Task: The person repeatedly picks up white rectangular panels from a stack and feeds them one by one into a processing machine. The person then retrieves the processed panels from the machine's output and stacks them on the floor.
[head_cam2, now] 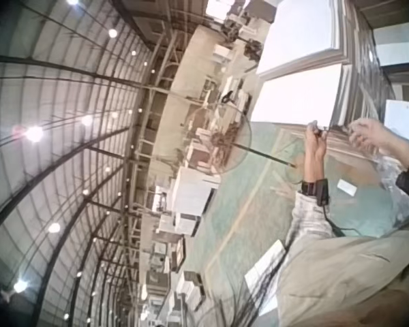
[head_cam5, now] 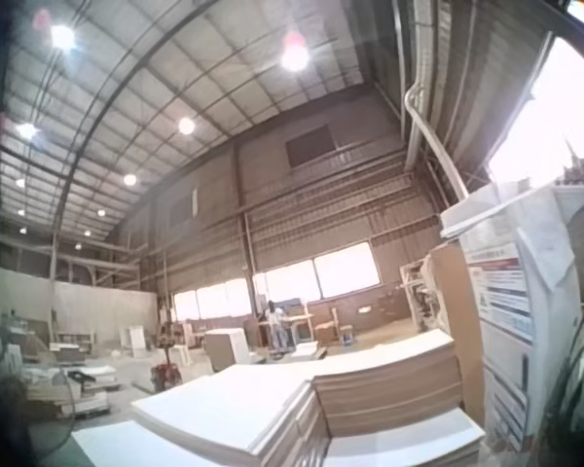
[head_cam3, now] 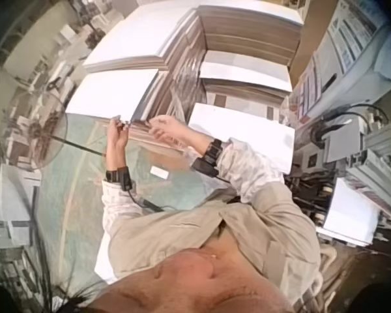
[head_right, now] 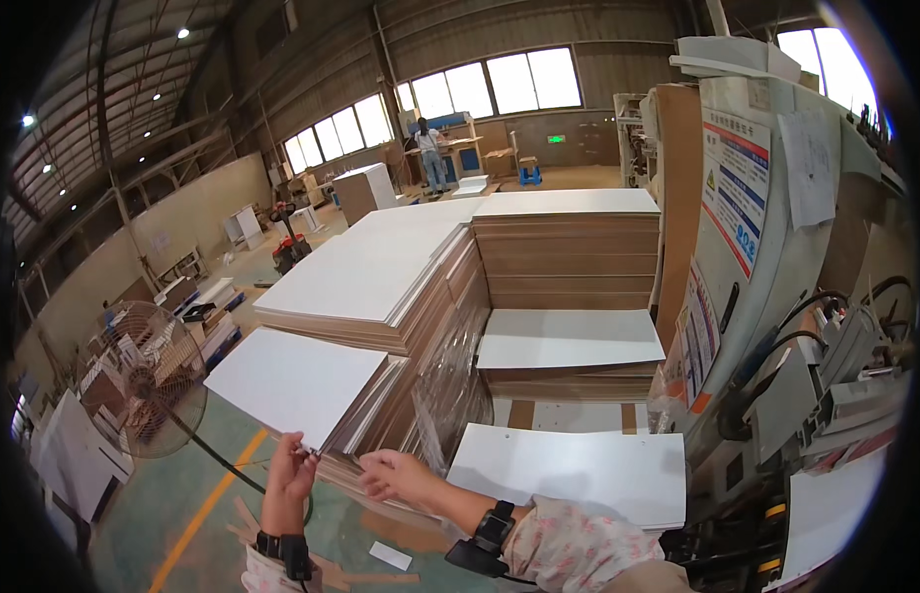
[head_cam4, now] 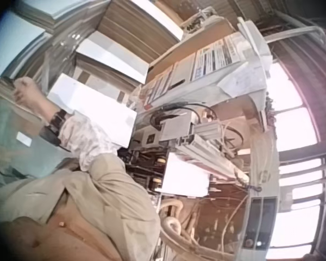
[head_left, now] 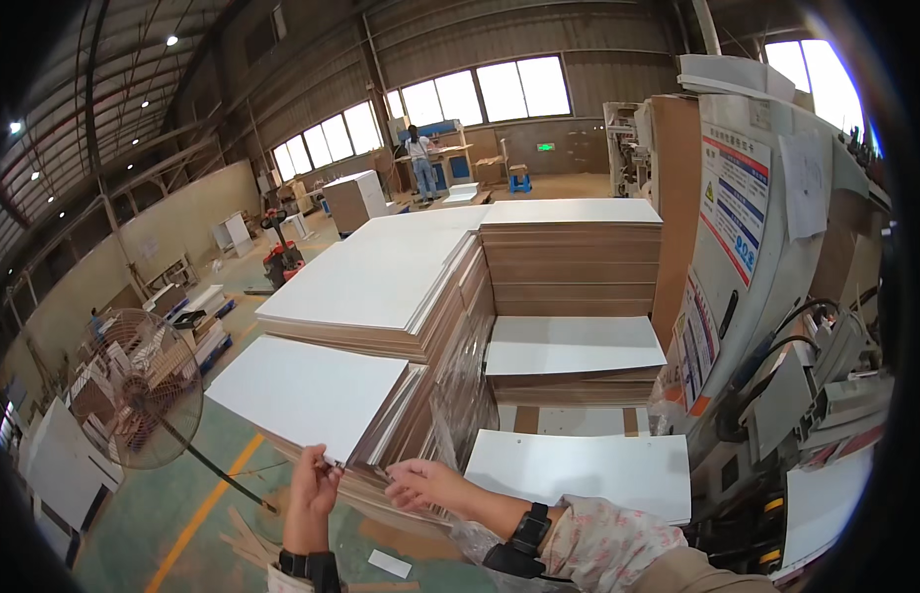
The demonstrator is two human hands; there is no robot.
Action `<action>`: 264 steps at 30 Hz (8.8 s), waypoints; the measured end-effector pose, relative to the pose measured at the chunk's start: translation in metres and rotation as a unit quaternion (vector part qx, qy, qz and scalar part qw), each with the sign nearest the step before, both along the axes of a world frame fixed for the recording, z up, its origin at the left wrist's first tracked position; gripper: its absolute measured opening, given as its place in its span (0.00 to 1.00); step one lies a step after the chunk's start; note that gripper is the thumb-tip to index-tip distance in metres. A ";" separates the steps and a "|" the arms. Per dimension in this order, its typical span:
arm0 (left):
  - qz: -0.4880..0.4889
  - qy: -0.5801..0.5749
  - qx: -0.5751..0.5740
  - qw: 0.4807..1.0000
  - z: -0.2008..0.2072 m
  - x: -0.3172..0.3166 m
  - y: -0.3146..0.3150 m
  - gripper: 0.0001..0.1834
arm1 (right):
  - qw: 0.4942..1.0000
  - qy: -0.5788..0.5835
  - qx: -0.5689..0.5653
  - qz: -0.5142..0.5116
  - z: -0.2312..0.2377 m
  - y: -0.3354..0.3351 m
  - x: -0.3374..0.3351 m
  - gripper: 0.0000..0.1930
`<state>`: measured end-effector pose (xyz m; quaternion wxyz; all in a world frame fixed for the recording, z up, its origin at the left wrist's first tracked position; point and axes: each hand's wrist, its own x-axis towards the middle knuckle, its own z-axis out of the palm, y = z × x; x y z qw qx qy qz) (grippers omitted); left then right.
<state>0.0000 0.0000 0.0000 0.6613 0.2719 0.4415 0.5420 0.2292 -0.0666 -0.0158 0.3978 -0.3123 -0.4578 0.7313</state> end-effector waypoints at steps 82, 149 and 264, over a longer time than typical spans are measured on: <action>-0.718 0.214 0.073 0.658 -0.078 0.569 -0.504 0.11 | 0.136 -0.225 -0.070 -0.962 -0.132 -0.690 0.519 0.40; -0.565 0.124 0.559 0.595 -0.144 0.553 -0.481 0.48 | 0.248 -0.024 0.070 -0.966 -0.163 -0.639 0.466 0.28; -0.751 0.272 0.529 0.285 0.039 0.753 -0.644 0.14 | 0.488 0.157 0.088 -0.854 -0.163 -0.733 0.461 0.43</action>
